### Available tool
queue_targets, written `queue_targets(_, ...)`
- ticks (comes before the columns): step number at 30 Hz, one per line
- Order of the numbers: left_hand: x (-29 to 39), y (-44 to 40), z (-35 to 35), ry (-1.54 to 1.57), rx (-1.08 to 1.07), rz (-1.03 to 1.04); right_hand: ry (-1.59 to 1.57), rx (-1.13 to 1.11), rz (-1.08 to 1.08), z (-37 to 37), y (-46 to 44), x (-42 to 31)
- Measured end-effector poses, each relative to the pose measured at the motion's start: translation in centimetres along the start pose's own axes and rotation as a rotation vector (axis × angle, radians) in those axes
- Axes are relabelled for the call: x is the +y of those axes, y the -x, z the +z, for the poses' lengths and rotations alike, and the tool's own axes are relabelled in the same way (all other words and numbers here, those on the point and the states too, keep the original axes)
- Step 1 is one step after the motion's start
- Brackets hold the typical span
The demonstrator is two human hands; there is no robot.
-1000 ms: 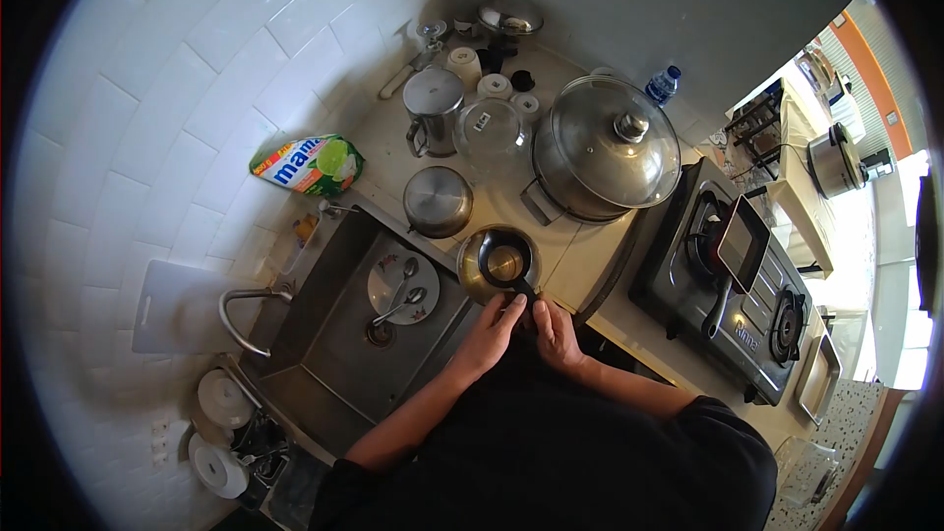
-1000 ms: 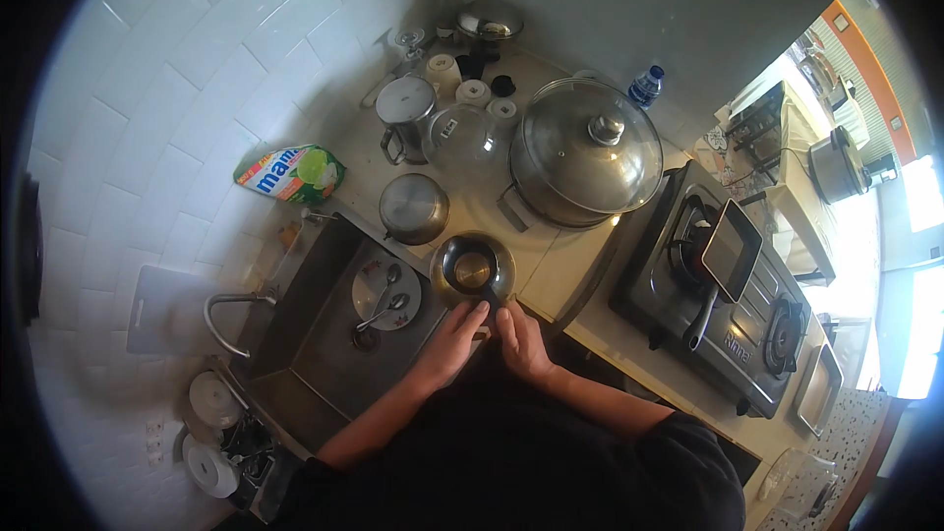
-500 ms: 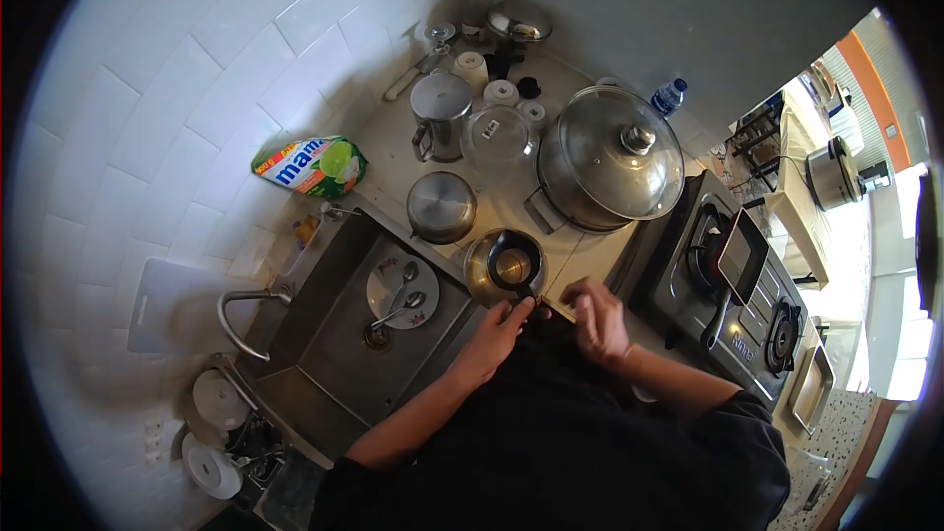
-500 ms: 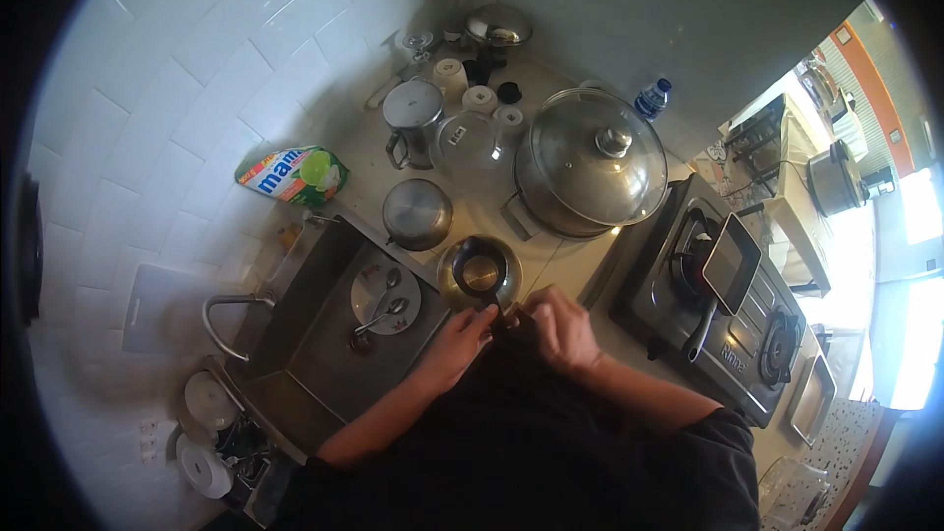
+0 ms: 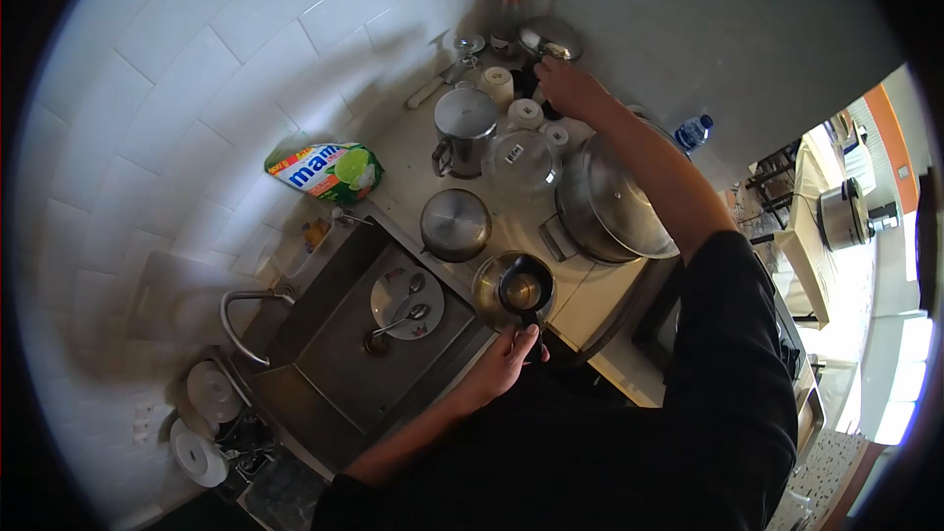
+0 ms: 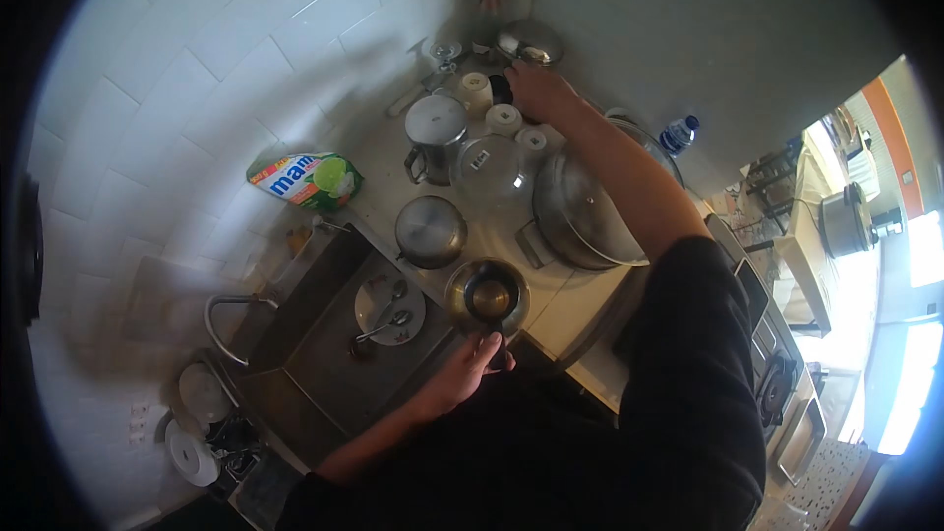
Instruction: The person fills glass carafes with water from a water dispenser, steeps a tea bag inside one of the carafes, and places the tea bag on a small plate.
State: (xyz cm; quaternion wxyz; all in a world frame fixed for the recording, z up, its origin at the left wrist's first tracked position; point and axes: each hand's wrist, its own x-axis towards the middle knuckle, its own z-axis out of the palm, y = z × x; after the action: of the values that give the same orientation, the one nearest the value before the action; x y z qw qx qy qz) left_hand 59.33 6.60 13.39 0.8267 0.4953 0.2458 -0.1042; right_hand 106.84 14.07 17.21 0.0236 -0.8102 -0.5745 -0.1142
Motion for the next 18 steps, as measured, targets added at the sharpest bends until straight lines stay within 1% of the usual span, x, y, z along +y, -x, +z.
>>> queue_targets(2, 0.1, -0.2, -0.4, -0.047, -0.017, 0.074, 0.101, -0.155, -0.057, 2.9, -3.1, 1.2)
queue_targets(4, 0.2, -0.3, -1.0, -0.104, -0.043, 0.071, 0.191, -0.275, -0.105, 5.2, -4.9, 2.4)
queue_targets(5, 0.2, -0.3, -1.2, -0.131, -0.057, 0.068, 0.214, -0.289, -0.101, 6.0, -5.3, 2.7)
queue_targets(8, -1.2, -0.7, -1.9, -0.083, -0.069, 0.055, 0.279, -0.338, -0.095, 7.2, -6.3, 2.9)
queue_targets(11, 0.7, -0.1, -1.7, -0.086, -0.061, 0.026, 0.304, -0.390, -0.101, 7.3, -6.5, 2.7)
queue_targets(14, 2.1, 0.4, -1.5, -0.172, -0.032, 0.019, 0.287, -0.404, -0.116, 7.6, -6.4, 2.7)
queue_targets(18, 0.9, -0.1, -2.1, -0.194, -0.052, 0.027, 0.296, -0.440, -0.118, 9.3, -7.0, 2.7)
